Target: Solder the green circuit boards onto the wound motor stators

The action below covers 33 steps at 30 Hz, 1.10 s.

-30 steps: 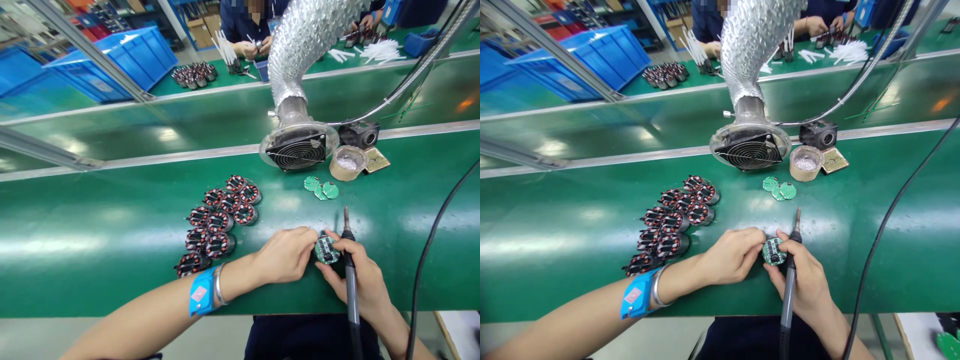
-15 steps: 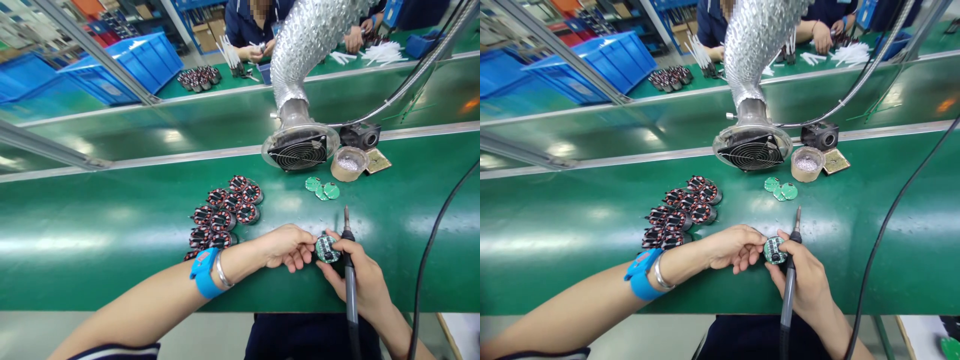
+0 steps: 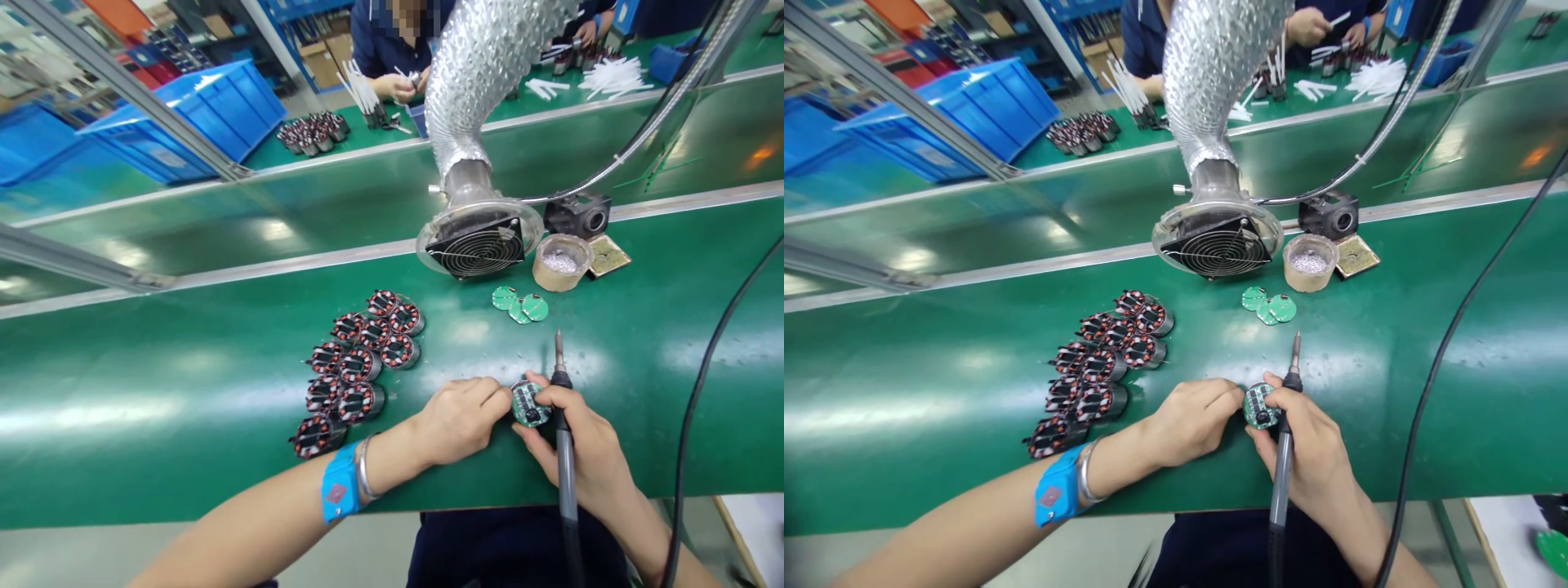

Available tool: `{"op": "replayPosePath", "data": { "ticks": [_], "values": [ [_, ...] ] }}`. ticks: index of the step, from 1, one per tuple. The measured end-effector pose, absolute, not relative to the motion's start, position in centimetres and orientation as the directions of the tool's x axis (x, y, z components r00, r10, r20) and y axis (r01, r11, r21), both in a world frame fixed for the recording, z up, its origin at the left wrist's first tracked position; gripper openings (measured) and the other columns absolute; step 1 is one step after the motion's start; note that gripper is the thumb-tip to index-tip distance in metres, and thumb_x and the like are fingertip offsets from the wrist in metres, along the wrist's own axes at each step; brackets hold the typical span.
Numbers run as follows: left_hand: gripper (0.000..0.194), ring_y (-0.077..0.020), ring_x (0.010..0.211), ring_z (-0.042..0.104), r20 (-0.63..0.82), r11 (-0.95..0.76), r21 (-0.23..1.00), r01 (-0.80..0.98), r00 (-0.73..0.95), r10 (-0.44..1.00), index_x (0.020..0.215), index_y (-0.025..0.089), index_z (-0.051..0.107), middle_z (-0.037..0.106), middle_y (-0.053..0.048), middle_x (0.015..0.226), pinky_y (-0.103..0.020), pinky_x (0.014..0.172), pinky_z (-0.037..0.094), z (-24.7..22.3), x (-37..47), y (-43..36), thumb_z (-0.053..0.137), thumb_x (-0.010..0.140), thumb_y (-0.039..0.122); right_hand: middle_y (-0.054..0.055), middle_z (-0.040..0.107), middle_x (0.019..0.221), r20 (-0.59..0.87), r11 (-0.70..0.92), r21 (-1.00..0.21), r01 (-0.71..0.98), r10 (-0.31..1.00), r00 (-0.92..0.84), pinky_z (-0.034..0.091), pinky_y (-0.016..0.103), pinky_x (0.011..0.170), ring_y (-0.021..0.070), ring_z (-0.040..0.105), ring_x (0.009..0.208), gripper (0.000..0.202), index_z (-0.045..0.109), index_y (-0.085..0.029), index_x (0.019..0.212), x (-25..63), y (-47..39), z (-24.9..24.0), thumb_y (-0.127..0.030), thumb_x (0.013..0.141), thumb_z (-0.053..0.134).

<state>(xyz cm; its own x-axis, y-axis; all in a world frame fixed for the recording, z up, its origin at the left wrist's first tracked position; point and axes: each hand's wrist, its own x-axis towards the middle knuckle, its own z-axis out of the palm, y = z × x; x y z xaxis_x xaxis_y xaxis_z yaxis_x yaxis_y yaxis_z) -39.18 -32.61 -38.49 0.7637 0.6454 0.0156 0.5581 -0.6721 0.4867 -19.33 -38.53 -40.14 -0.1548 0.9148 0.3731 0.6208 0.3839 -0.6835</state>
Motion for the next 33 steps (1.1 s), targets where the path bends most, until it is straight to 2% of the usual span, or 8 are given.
{"op": "replayPosePath", "data": {
  "ticks": [4,7,10,14,25,29,31,33],
  "values": [
    [0.025,-0.0194,0.087,0.066,-0.05,-0.429,0.718,0.547,0.656,0.753,0.101,0.019,0.067,0.07,-0.01,0.097,-0.031,0.082,0.052,-38.5,-39.5,-33.1,0.043,0.094,0.023,0.013,0.066,0.123,0.345,0.364,-0.706,0.608,0.926,-0.153,0.059,0.033,0.087,0.0232,0.067,0.109,0.027,0.049,-0.022,0.11,-19.3,-38.6,-40.3,-0.02,0.087,0.062],
    [0.022,-0.0156,0.069,0.067,-0.313,0.135,0.921,0.365,0.489,0.814,0.094,0.016,0.065,0.069,-0.005,0.077,-0.029,0.07,0.056,-38.4,-39.1,-32.9,0.058,0.088,0.036,0.012,0.067,0.123,0.333,0.351,-0.713,0.607,0.931,-0.148,0.06,0.032,0.085,0.0235,0.068,0.108,0.027,0.049,-0.023,0.11,-19.2,-38.7,-40.4,-0.021,0.087,0.062],
    [0.04,-0.0129,0.055,0.064,-0.532,0.552,0.826,0.116,0.488,0.692,0.085,0.013,0.06,0.063,0.001,0.063,-0.025,0.054,0.056,-38.5,-38.4,-31.9,0.078,0.069,0.045,0.012,0.067,0.122,0.338,0.35,-0.708,0.613,0.931,-0.141,0.061,0.032,0.083,0.0236,0.069,0.105,0.027,0.049,-0.023,0.11,-19.0,-38.7,-40.4,-0.023,0.086,0.063],
    [0.053,-0.0122,0.052,0.064,-0.614,0.685,0.718,0.122,0.576,0.54,0.077,0.012,0.058,0.061,0.003,0.059,-0.024,0.048,0.055,-38.3,-38.1,-30.0,0.091,0.048,0.042,0.012,0.067,0.123,0.333,0.344,-0.706,0.619,0.933,-0.138,0.061,0.031,0.081,0.0234,0.07,0.102,0.03,0.048,-0.023,0.111,-18.9,-38.7,-40.4,-0.026,0.086,0.064],
    [0.051,-0.0105,0.05,0.059,-0.5,0.508,0.841,0.188,0.629,0.595,0.08,0.014,0.055,0.06,0.004,0.06,-0.023,0.048,0.051,-38.6,-37.6,-29.6,0.089,0.052,0.041,0.012,0.069,0.119,0.362,0.37,-0.657,0.657,0.919,-0.156,0.062,0.028,0.075,0.0229,0.074,0.092,0.032,0.049,-0.023,0.111,-18.6,-38.5,-40.8,-0.035,0.086,0.065],
    [0.036,-0.0125,0.066,0.06,-0.274,0.019,0.918,0.397,0.599,0.753,0.089,0.015,0.063,0.064,-0.003,0.08,-0.027,0.064,0.052,-36.5,-40.8,-31.8,0.08,0.07,0.04,0.011,0.071,0.117,0.402,0.463,-0.629,0.624,0.881,-0.248,0.062,0.026,0.075,0.0221,0.074,0.091,0.031,0.05,-0.023,0.109,-18.2,-39.1,-40.8,-0.038,0.087,0.065],
    [0.023,-0.0188,0.084,0.061,-0.034,-0.301,0.739,0.603,0.479,0.877,0.095,0.016,0.065,0.064,-0.007,0.092,-0.034,0.08,0.051,-35.4,-43.3,-32.6,0.07,0.082,0.033,0.011,0.07,0.118,0.389,0.53,-0.622,0.577,0.848,-0.361,0.062,0.026,0.076,0.0224,0.073,0.094,0.035,0.05,-0.023,0.109,-17.6,-39.1,-40.3,-0.043,0.085,0.066],
    [0.021,-0.027,0.099,0.056,0.185,-0.369,0.421,0.829,0.319,0.929,0.102,0.014,0.063,0.062,-0.012,0.102,-0.045,0.089,0.047,-34.7,-45.6,-32.7,0.063,0.085,0.025,0.012,0.069,0.119,0.375,0.564,-0.613,0.553,0.824,-0.424,0.062,0.027,0.076,0.0235,0.072,0.097,0.039,0.051,-0.023,0.109,-16.6,-38.6,-39.6,-0.047,0.083,0.068]
  ]
}}
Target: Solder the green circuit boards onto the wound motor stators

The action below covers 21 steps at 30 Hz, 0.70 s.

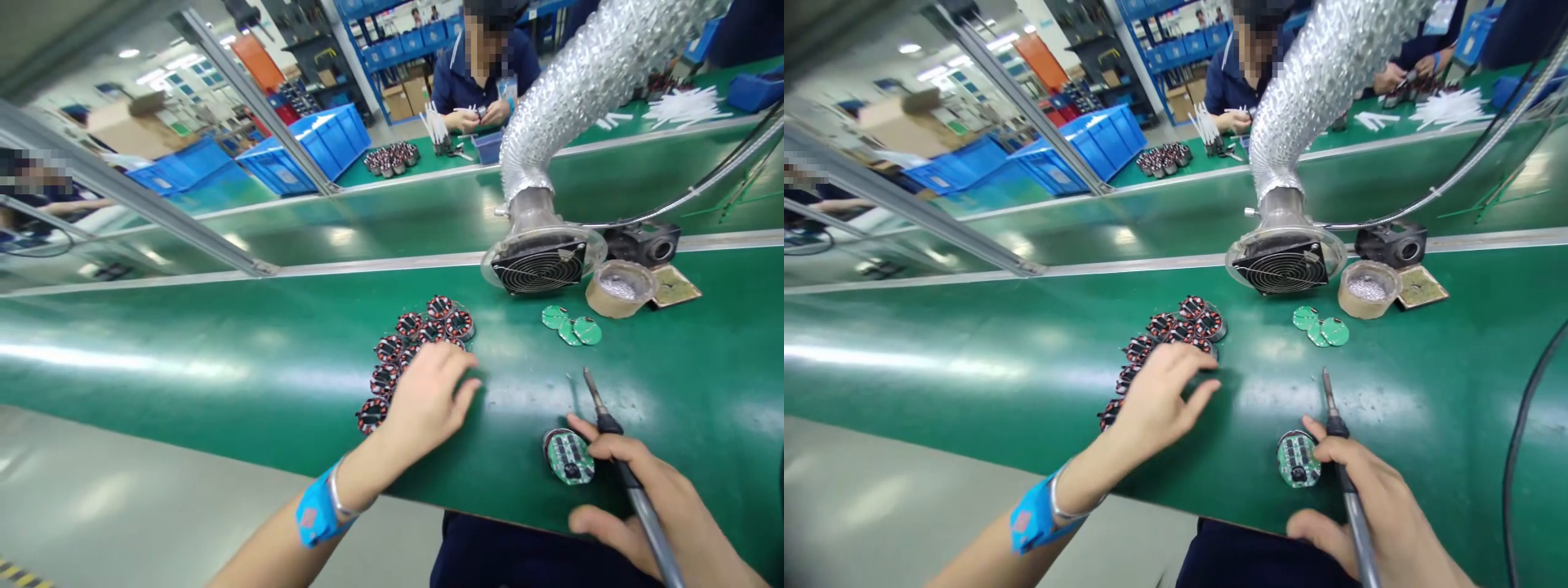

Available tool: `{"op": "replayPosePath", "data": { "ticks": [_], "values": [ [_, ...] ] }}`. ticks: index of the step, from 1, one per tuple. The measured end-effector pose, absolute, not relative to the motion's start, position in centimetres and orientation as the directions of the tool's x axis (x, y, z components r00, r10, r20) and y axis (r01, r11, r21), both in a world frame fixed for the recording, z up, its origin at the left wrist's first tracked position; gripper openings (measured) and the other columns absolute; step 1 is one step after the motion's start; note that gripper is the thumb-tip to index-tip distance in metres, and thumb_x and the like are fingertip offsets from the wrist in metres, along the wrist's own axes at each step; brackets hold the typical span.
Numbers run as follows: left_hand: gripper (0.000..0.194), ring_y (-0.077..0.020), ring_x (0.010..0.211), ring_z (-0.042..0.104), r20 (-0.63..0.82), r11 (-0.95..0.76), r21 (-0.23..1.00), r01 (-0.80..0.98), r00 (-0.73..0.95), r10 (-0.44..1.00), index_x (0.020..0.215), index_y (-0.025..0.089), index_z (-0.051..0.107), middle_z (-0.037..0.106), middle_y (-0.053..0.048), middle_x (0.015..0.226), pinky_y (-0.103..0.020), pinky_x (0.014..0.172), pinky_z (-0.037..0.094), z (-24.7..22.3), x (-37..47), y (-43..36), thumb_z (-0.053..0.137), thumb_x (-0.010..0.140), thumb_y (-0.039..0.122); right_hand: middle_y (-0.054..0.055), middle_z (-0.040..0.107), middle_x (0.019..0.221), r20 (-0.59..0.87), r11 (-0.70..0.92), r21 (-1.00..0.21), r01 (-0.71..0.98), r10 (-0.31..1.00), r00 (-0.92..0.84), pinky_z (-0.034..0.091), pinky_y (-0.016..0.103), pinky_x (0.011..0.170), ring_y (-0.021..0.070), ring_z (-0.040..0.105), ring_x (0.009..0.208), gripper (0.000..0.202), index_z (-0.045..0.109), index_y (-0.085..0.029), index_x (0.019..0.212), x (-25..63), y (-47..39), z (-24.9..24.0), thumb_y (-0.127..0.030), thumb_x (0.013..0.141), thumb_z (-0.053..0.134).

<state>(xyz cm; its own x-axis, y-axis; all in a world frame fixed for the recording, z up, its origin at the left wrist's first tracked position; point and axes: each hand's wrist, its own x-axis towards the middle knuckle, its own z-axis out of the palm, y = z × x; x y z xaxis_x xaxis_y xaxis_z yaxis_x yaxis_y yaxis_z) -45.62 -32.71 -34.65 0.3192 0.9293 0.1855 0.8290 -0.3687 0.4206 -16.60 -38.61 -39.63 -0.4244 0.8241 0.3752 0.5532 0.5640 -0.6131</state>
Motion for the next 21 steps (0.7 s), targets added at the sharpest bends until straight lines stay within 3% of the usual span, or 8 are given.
{"op": "replayPosePath", "data": {
  "ticks": [3,6,9,12,14,16,18,21],
  "values": [
    [0.038,-0.0322,0.099,0.053,0.235,-0.274,0.129,0.953,0.239,0.942,0.111,0.011,0.06,0.058,-0.017,0.107,-0.051,0.087,0.047,-34.6,-47.8,-32.0,0.067,0.078,0.026,0.009,0.072,0.114,0.424,0.554,-0.574,0.603,0.831,-0.359,0.062,0.025,0.073,0.0219,0.074,0.091,0.019,0.055,-0.023,0.106,-14.9,-36.8,-38.7,-0.033,0.09,0.059],
    [0.025,-0.0276,0.091,0.056,0.144,-0.375,0.107,0.921,0.359,0.922,0.109,0.014,0.061,0.062,-0.011,0.099,-0.045,0.083,0.051,-35.3,-47.7,-31.4,0.061,0.085,0.021,0.004,0.075,0.105,0.449,0.574,-0.53,0.624,0.814,-0.368,0.061,0.024,0.071,0.0183,0.075,0.081,0.021,0.06,-0.023,0.112,-13.8,-34.5,-38.2,-0.021,0.092,0.053],
    [0.022,-0.0243,0.1,0.058,0.215,-0.551,0.232,0.802,0.51,0.833,0.105,0.017,0.062,0.065,-0.008,0.101,-0.041,0.091,0.051,-36.3,-45.6,-31.4,0.049,0.089,0.008,0.001,0.076,0.095,0.49,0.661,-0.509,0.551,0.749,-0.446,0.061,0.024,0.069,0.0164,0.074,0.077,0.024,0.061,-0.024,0.111,-14.0,-32.5,-38.0,-0.013,0.091,0.053],
    [0.031,-0.0201,0.113,0.057,0.297,-0.665,0.442,0.602,0.602,0.742,0.106,0.02,0.062,0.06,-0.009,0.12,-0.033,0.095,0.051,-37.4,-42.9,-31.6,0.045,0.088,0.001,0.006,0.072,0.114,0.464,0.716,-0.495,0.493,0.697,-0.547,0.06,0.032,0.082,0.0203,0.072,0.094,0.025,0.057,-0.023,0.11,-14.9,-31.3,-37.9,-0.012,0.087,0.059],
    [0.032,-0.0179,0.111,0.059,0.305,-0.641,0.601,0.477,0.605,0.736,0.107,0.021,0.061,0.059,-0.008,0.121,-0.031,0.093,0.053,-37.9,-41.3,-31.7,0.045,0.088,0.002,0.012,0.065,0.125,0.393,0.706,-0.526,0.475,0.697,-0.6,0.058,0.035,0.09,0.0232,0.067,0.109,0.029,0.052,-0.021,0.112,-15.6,-30.9,-37.8,-0.016,0.085,0.062],
    [0.03,-0.0171,0.106,0.062,0.256,-0.508,0.775,0.375,0.549,0.796,0.108,0.02,0.059,0.062,-0.008,0.114,-0.032,0.091,0.054,-38.1,-40.1,-31.6,0.046,0.087,0.003,0.015,0.064,0.126,0.326,0.681,-0.577,0.452,0.699,-0.636,0.056,0.035,0.092,0.0241,0.062,0.119,0.034,0.048,-0.02,0.114,-16.1,-30.7,-37.7,-0.018,0.083,0.063],
    [0.028,-0.0168,0.1,0.064,0.097,-0.258,0.92,0.296,0.465,0.88,0.109,0.018,0.053,0.062,-0.008,0.109,-0.032,0.086,0.056,-38.0,-39.5,-31.5,0.047,0.085,0.004,0.014,0.066,0.123,0.285,0.655,-0.618,0.434,0.701,-0.653,0.056,0.034,0.092,0.0239,0.06,0.121,0.038,0.045,-0.021,0.114,-16.3,-30.6,-37.8,-0.02,0.081,0.064],
    [0.03,-0.0143,0.08,0.066,-0.218,0.094,0.951,0.294,0.423,0.88,0.108,0.017,0.046,0.06,-0.007,0.102,-0.029,0.069,0.057,-37.5,-39.3,-31.3,0.061,0.081,0.016,0.013,0.066,0.122,0.269,0.612,-0.66,0.436,0.735,-0.623,0.056,0.034,0.089,0.0238,0.064,0.115,0.041,0.044,-0.022,0.114,-16.6,-30.8,-38.4,-0.023,0.08,0.066]
  ]
}}
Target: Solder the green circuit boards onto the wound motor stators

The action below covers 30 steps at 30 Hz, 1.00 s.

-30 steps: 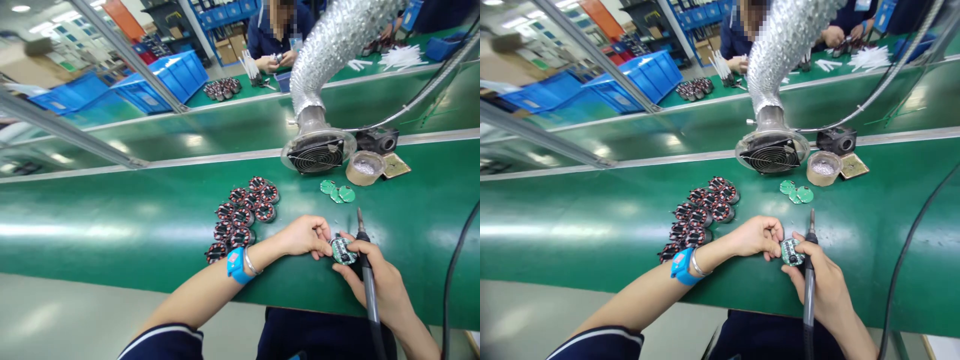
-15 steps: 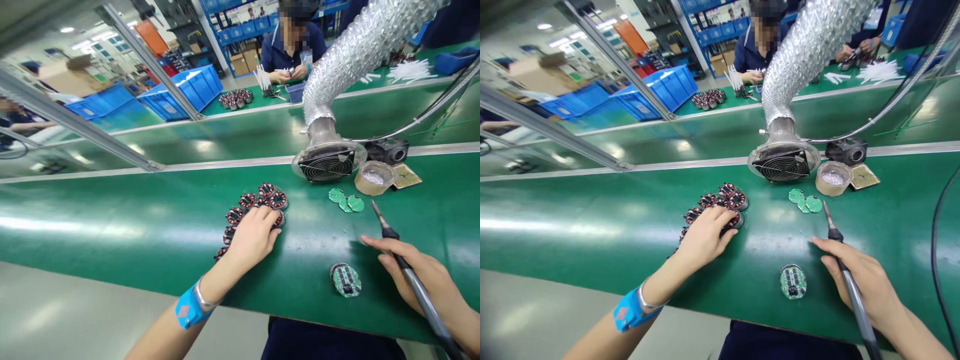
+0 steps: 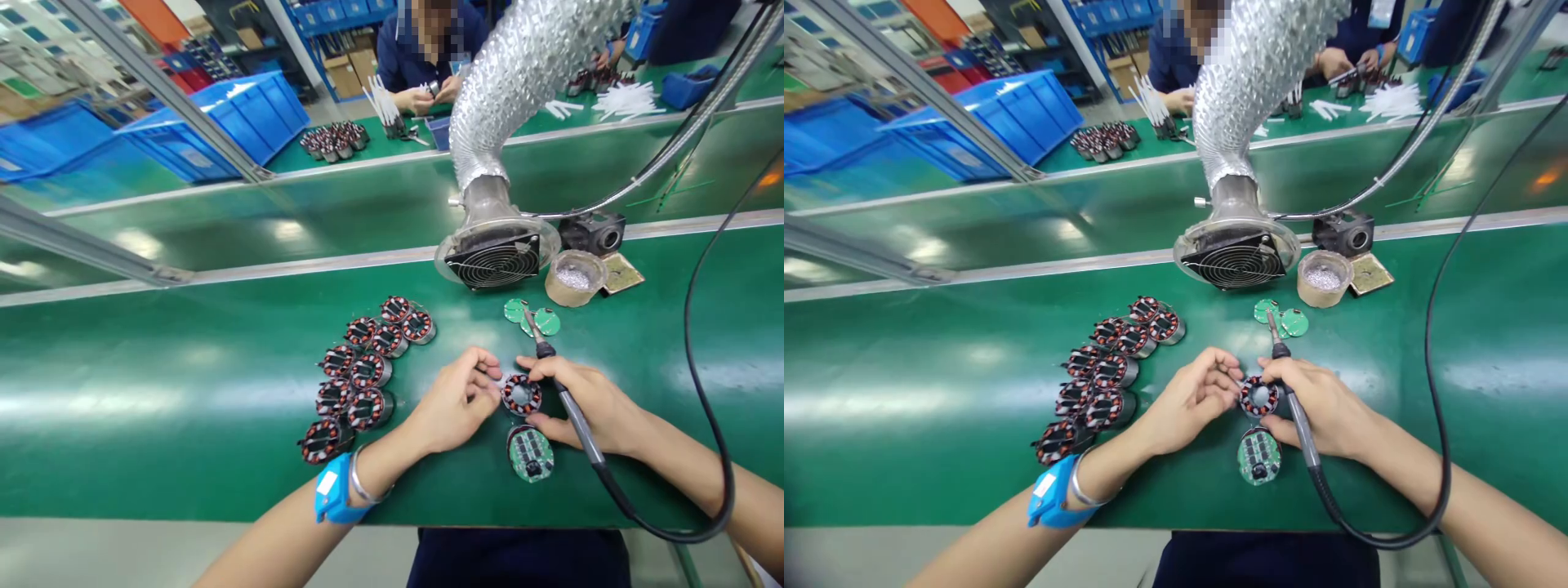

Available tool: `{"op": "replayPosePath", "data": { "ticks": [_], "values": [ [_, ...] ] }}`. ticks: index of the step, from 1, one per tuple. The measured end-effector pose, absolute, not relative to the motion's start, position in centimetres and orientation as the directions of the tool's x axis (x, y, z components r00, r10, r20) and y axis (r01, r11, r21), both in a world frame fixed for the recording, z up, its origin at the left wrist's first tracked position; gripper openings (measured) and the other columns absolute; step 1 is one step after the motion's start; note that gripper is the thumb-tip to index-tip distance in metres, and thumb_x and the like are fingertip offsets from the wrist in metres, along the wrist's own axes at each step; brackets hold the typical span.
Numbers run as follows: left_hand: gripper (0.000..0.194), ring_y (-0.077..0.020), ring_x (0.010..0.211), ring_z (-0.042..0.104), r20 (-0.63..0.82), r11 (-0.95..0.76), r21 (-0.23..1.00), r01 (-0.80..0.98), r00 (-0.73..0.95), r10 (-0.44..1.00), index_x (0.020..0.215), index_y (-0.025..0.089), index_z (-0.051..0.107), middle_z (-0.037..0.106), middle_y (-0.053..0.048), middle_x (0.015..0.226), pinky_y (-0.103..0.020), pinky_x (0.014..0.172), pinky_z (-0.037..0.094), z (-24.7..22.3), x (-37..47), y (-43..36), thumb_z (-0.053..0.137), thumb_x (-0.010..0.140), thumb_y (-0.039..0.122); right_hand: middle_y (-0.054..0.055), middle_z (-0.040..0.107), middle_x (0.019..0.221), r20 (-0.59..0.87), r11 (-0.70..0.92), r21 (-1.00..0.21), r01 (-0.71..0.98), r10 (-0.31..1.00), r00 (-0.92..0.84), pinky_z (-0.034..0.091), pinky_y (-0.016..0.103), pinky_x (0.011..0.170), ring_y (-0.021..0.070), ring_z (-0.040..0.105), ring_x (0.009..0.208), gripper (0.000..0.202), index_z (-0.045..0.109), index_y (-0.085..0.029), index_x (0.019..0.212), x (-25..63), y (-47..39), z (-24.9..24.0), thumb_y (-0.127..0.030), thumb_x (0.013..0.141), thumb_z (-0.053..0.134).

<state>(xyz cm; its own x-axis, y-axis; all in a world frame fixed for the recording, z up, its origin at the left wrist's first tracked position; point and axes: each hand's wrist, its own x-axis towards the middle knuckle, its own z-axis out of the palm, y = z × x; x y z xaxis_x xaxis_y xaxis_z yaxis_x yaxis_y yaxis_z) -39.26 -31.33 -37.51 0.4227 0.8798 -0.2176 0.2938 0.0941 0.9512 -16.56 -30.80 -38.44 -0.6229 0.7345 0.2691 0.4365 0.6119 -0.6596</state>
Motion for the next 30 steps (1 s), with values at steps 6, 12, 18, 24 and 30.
{"op": "replayPosePath", "data": {
  "ticks": [6,12,18,24,30],
  "values": [
    [0.051,-0.0101,0.066,0.06,-0.327,0.15,0.908,0.392,0.436,0.839,0.11,0.018,0.047,0.057,0.0,0.09,-0.024,0.059,0.052,-37.7,-39.1,-30.9,0.077,0.069,0.017,0.008,0.067,0.117,0.235,0.521,-0.737,0.43,0.795,-0.559,0.057,0.029,0.078,0.0212,0.07,0.099,0.045,0.044,-0.025,0.116,-17.1,-31.2,-39.5,-0.025,0.078,0.069],
    [0.026,-0.0105,0.066,0.057,-0.217,-0.085,0.846,0.526,0.487,0.846,0.104,0.019,0.05,0.061,0.001,0.081,-0.021,0.058,0.047,-37.4,-39.3,-30.7,0.057,0.081,0.01,0.008,0.066,0.12,0.239,0.524,-0.74,0.421,0.791,-0.563,0.055,0.033,0.087,0.0213,0.067,0.104,0.047,0.043,-0.025,0.117,-16.8,-31.2,-39.2,-0.019,0.076,0.067],
    [0.018,-0.0115,0.065,0.058,-0.144,-0.144,0.838,0.527,0.467,0.872,0.1,0.019,0.047,0.058,0.001,0.078,-0.023,0.059,0.048,-36.2,-40.8,-30.6,0.045,0.085,0.009,0.007,0.067,0.112,0.204,0.496,-0.729,0.472,0.816,-0.541,0.056,0.034,0.08,0.0222,0.069,0.096,0.048,0.044,-0.025,0.116,-17.1,-31.2,-38.8,-0.027,0.076,0.072],
    [0.01,-0.0175,0.082,0.056,0.37,-0.538,0.542,0.645,0.392,0.842,0.09,0.017,0.055,0.059,-0.005,0.085,-0.031,0.073,0.048,-34.8,-41.2,-30.7,0.048,0.086,0.012,0.008,0.067,0.113,0.199,0.476,-0.756,0.448,0.82,-0.536,0.056,0.031,0.078,0.0206,0.069,0.095,0.047,0.042,-0.024,0.116,-16.9,-31.2,-39.1,-0.025,0.077,0.069],
    [0.009,-0.0196,0.08,0.053,0.234,-0.61,0.412,0.677,0.568,0.789,0.088,0.018,0.062,0.06,-0.007,0.089,-0.034,0.072,0.046,-36.9,-39.3,-31.6,0.055,0.088,0.023,0.009,0.067,0.114,0.235,0.511,-0.739,0.439,0.806,-0.542,0.056,0.031,0.08,0.0204,0.069,0.097,0.045,0.043,-0.024,0.114,-16.9,-31.3,-39.2,-0.023,0.077,0.068]
  ]
}}
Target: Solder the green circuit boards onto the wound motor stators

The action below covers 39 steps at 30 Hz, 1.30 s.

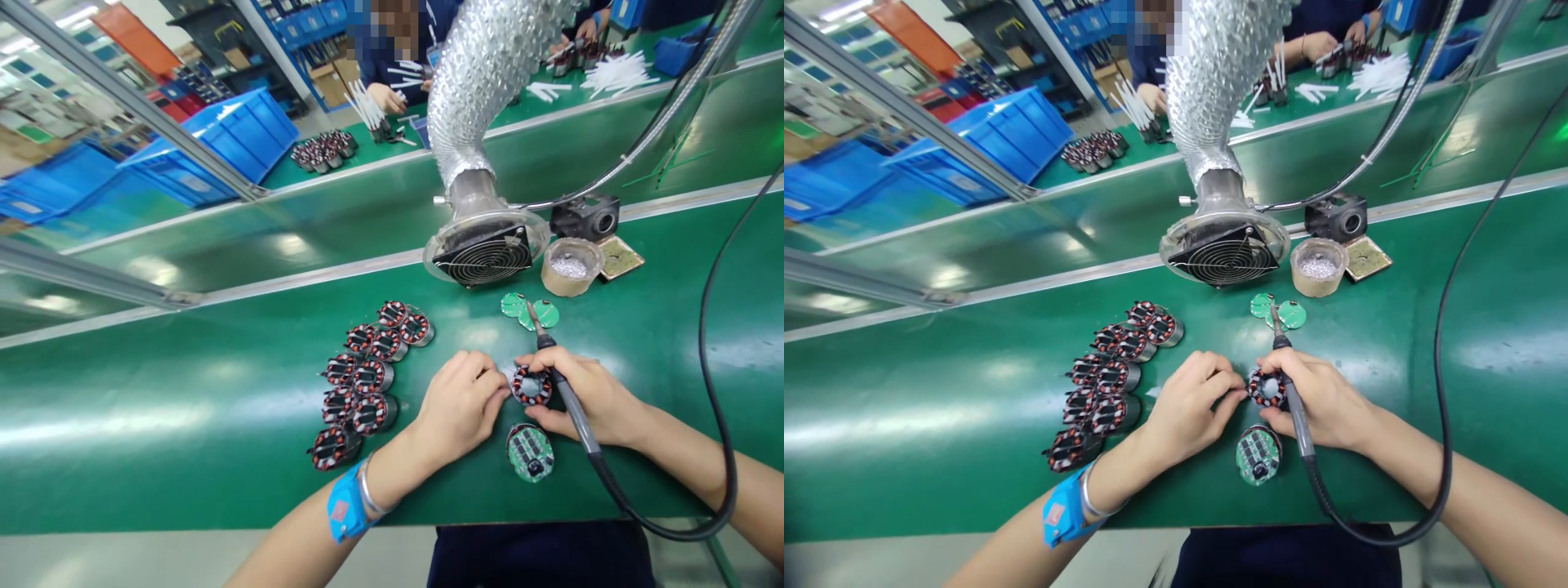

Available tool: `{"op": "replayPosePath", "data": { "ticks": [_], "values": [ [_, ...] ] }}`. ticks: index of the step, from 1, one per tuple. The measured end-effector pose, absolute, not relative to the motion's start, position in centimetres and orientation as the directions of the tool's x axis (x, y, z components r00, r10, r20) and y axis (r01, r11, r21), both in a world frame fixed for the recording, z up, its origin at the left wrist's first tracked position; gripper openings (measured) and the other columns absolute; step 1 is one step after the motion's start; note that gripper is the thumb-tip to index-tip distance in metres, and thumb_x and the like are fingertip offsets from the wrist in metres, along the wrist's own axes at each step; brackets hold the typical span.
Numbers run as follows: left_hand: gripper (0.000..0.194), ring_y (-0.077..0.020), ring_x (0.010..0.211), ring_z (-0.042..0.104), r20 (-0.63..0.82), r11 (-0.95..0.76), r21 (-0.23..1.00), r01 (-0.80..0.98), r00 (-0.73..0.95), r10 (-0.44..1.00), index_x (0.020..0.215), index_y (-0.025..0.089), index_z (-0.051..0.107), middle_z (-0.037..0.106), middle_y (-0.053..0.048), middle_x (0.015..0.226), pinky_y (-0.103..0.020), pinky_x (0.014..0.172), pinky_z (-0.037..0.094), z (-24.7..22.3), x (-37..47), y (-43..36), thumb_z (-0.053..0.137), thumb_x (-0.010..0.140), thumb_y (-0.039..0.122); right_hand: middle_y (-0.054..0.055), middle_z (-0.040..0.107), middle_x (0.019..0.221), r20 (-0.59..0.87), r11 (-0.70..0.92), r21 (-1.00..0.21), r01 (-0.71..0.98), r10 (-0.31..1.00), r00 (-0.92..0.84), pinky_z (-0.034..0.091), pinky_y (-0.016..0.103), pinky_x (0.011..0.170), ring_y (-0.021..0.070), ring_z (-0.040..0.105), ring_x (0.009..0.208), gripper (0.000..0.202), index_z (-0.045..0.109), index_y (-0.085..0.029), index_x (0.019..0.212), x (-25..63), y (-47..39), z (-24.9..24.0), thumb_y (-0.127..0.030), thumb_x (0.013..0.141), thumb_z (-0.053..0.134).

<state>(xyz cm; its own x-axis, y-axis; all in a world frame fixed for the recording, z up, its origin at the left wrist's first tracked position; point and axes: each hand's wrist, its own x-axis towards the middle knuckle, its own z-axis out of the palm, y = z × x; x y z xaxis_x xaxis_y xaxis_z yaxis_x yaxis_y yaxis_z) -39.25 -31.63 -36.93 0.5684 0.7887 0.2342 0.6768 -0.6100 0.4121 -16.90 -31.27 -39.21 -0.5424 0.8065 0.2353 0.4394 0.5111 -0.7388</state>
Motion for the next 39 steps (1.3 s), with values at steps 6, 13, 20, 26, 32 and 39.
{"op": "replayPosePath", "data": {
  "ticks": [6,13,20,26,32,39],
  "values": [
    [0.01,-0.0198,0.079,0.051,0.207,-0.59,0.474,0.654,0.568,0.796,0.083,0.017,0.059,0.058,-0.007,0.085,-0.034,0.071,0.044,-35.6,-39.3,-31.7,0.05,0.087,0.018,0.01,0.067,0.115,0.262,0.54,-0.721,0.434,0.792,-0.551,0.057,0.03,0.077,0.0203,0.07,0.093,0.041,0.044,-0.023,0.112,-16.9,-31.2,-39.1,-0.023,0.078,0.067],
    [0.027,-0.0161,0.074,0.054,-0.103,-0.333,0.739,0.586,0.587,0.803,0.097,0.017,0.061,0.06,-0.005,0.093,-0.029,0.068,0.046,-34.9,-40.3,-30.8,0.067,0.07,0.017,0.011,0.067,0.114,0.271,0.552,-0.711,0.435,0.786,-0.556,0.057,0.031,0.079,0.0222,0.069,0.098,0.044,0.044,-0.022,0.113,-16.9,-31.2,-39.5,-0.024,0.077,0.069],
    [0.017,-0.0114,0.056,0.052,-0.128,-0.284,0.701,0.654,0.507,0.853,0.076,0.018,0.068,0.064,-0.001,0.068,-0.024,0.054,0.037,-34.0,-39.2,-29.6,0.056,0.087,0.024,0.011,0.067,0.113,0.267,0.555,-0.705,0.441,0.784,-0.561,0.057,0.031,0.078,0.0213,0.07,0.096,0.041,0.044,-0.023,0.112,-16.9,-31.2,-39.4,-0.022,0.078,0.068],
    [0.016,-0.0148,0.055,0.05,0.176,-0.836,0.381,0.395,0.857,0.485,0.079,0.02,0.064,0.061,-0.003,0.064,-0.031,0.053,0.034,-32.7,-40.2,-31.9,0.049,0.081,0.014,0.012,0.067,0.115,0.301,0.578,-0.699,0.421,0.772,-0.559,0.057,0.032,0.08,0.0219,0.069,0.099,0.041,0.044,-0.022,0.114,-16.8,-31.2,-39.3,-0.022,0.079,0.066],
    [0.022,-0.0126,0.058,0.052,0.125,-0.378,0.725,0.576,0.429,0.894,0.069,0.019,0.052,0.057,0.0,0.062,-0.027,0.056,0.04,-33.1,-42.6,-31.2,0.046,0.089,0.022,0.011,0.069,0.113,0.262,0.53,-0.729,0.433,0.801,-0.538,0.058,0.033,0.078,0.0233,0.07,0.098,0.043,0.046,-0.022,0.111,-17.0,-31.4,-39.4,-0.021,0.075,0.069],
    [0.019,-0.0099,0.053,0.053,-0.147,-0.066,0.862,0.502,0.373,0.916,0.08,0.017,0.059,0.061,0.002,0.063,-0.021,0.052,0.041,-35.6,-37.7,-29.5,0.062,0.082,0.035,0.011,0.067,0.117,0.287,0.523,-0.729,0.442,0.819,-0.497,0.059,0.032,0.08,0.0224,0.07,0.1,0.047,0.041,-0.024,0.116,-16.7,-31.7,-40.0,-0.024,0.078,0.068]
  ]
}}
